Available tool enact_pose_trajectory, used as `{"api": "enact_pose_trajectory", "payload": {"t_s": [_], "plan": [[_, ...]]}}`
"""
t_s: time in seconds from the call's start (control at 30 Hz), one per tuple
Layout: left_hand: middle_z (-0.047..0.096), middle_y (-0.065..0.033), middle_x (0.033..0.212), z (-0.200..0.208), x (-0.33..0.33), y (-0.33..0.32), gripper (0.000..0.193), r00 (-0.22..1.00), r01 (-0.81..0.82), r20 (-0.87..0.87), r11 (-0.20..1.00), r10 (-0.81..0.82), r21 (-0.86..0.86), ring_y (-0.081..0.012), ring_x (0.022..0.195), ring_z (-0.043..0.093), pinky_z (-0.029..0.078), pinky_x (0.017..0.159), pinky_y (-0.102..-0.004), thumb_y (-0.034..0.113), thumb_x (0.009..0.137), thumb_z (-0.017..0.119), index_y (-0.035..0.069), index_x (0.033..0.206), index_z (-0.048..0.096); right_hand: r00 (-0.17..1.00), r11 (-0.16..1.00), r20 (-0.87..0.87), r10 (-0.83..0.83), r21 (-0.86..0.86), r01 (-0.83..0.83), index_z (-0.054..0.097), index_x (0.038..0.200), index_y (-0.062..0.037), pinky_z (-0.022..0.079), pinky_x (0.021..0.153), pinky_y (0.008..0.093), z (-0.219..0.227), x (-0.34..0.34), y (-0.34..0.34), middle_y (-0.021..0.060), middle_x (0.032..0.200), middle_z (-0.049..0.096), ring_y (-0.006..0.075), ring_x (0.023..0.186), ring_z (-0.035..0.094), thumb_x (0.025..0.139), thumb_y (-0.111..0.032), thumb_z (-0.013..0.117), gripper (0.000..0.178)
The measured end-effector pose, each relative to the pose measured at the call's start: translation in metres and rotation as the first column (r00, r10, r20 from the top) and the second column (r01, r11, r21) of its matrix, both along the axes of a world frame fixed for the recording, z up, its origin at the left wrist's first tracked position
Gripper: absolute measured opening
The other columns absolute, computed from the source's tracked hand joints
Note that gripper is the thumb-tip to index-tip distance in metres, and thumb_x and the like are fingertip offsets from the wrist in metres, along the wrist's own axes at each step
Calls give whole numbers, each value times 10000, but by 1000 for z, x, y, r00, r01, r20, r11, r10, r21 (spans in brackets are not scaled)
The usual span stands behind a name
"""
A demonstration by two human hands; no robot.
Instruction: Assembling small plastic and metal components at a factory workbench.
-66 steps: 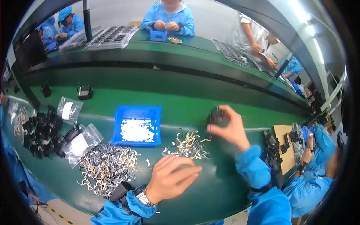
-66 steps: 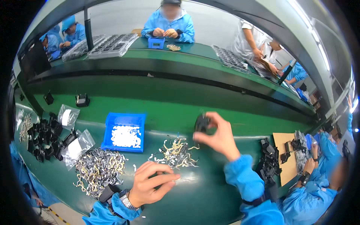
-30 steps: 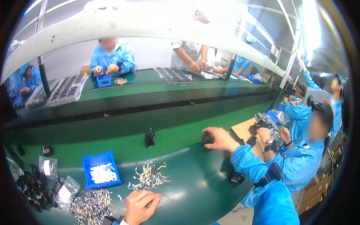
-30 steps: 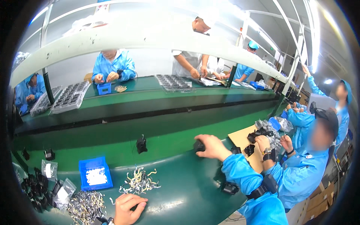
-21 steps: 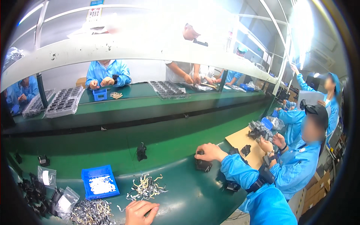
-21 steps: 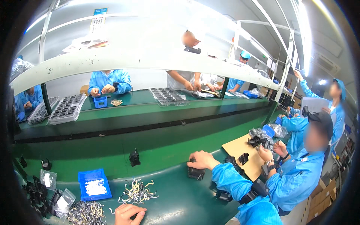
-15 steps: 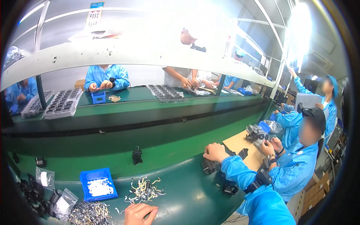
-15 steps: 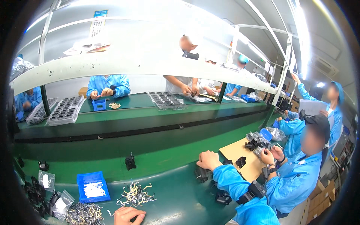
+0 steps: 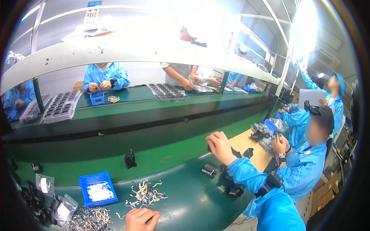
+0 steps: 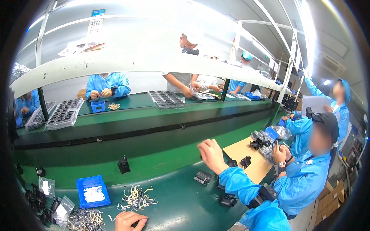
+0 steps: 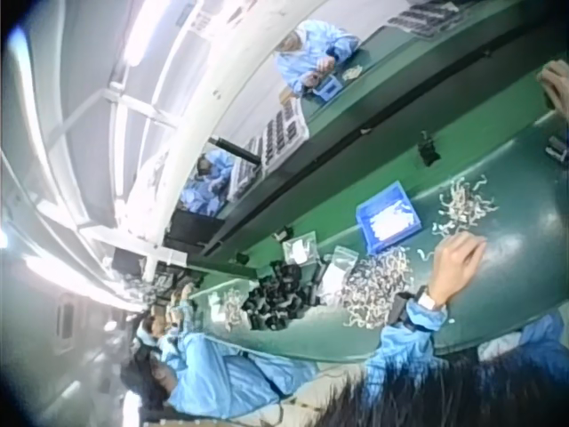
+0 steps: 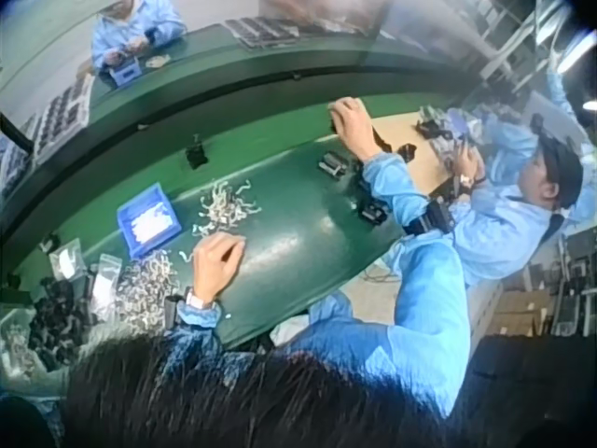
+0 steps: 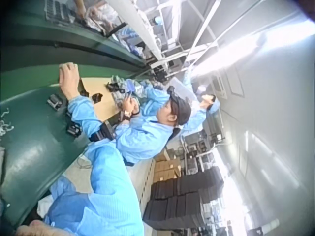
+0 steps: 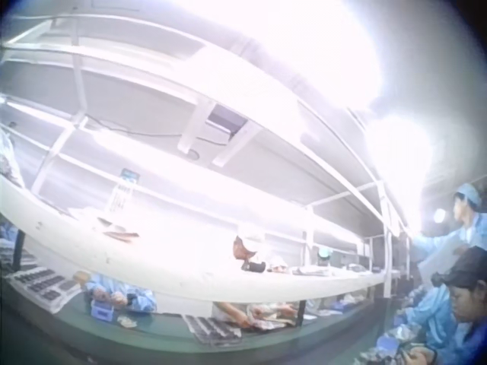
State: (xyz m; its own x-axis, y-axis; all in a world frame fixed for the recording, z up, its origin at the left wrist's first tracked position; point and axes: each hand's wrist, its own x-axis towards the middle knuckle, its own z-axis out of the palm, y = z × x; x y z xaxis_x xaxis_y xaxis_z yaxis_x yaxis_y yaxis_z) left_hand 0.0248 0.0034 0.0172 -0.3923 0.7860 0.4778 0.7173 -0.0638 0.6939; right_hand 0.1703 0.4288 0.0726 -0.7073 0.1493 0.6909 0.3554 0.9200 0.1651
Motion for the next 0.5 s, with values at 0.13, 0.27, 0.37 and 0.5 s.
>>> {"api": "enact_pose_trajectory", "payload": {"t_s": [0.13,0.27,0.37,0.5], "plan": [[770,-156,911,-4,-1,-7,22,974,-224,12,969,224,104,-352,835,739,565,753,-425,53,905,777,51,923,789,970,623,-23,243,-762,-174,777,1131,-40,595,820,371,19,-31,-85,137,1054,772,286,950,744,1024,-148,695,172],[748,-99,808,-7,-13,0,60,904,-428,92,876,418,224,-249,669,681,516,621,-353,7,863,769,31,908,802,803,376,50,594,-900,-222,773,1129,-51,583,827,397,0,-21,-170,143,1016,757,294,925,736,1041,-140,665,166],[726,-99,809,-1,-19,-2,80,877,-478,164,855,451,203,-157,621,626,489,579,-282,-2,910,754,4,975,802,778,250,-2,628,-946,-205,776,1139,-81,579,858,403,-34,-16,-216,111,1058,742,326,984,719,1038,-111,646,167],[723,-92,809,-1,-19,-3,70,880,-459,216,873,422,164,-128,645,630,477,582,-269,34,947,749,-3,985,795,820,271,21,572,-948,-165,789,1125,-119,566,856,395,-57,-9,-247,76,1127,697,300,980,699,997,-42,636,214]]}}
